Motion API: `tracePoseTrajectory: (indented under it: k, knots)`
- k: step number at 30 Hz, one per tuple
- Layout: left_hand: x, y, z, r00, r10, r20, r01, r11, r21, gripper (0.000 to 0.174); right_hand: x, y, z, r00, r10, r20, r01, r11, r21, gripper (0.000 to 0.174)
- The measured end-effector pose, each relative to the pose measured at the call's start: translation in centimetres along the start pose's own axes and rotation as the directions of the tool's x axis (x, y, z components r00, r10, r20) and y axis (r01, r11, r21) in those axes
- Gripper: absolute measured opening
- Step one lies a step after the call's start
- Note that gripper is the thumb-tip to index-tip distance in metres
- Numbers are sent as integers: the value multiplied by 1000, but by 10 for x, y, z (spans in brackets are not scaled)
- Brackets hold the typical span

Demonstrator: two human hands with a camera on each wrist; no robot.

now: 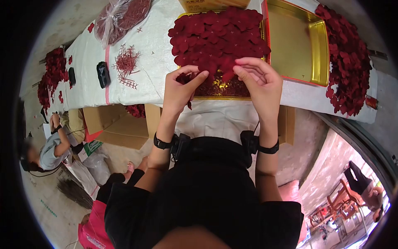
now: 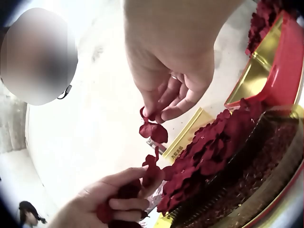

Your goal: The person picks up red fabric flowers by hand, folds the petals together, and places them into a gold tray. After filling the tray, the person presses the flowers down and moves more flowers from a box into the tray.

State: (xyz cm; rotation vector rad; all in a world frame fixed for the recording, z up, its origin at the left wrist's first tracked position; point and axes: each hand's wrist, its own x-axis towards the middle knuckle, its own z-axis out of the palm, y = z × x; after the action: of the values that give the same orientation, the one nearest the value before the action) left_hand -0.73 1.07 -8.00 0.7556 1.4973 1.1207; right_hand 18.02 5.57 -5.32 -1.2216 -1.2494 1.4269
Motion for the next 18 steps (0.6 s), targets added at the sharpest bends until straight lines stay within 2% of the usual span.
tracePoseTrajectory:
  k: [2,4,5,7,8,11,13,16,18]
  knots:
    - [-3,0,3,999,37,-28,-35,997,63,14,-6,-9,7,977,-214,-10,207,955,-211,19]
    - [-4,1,7,993,103,-62,-96,990,108,15,-11,-16,15,974,-224,-42,216,964,-153,17]
    - [-3,-5,9,982,179,-68,-170,978,120,14,-13,-17,17,972,-229,-60,220,967,-125,16]
    - [3,-15,10,941,330,-75,-317,937,146,13,-14,-17,15,996,-72,-50,75,995,67,15]
    - [2,-17,10,963,261,-65,-254,963,94,13,-14,-17,15,999,5,-34,0,987,162,15]
    - [-4,-2,11,997,71,-10,-71,995,-74,15,-15,-12,17,984,163,78,-174,970,169,17]
    - [-6,5,10,999,-16,37,24,979,-204,19,-16,0,20,991,133,31,-135,987,82,18]
    - [-8,9,10,993,-106,48,114,966,-233,22,-18,4,26,999,44,-16,-44,998,-33,20]
    - [-9,8,10,996,-30,84,48,976,-214,22,-17,5,28,999,-43,-23,40,991,-128,20]
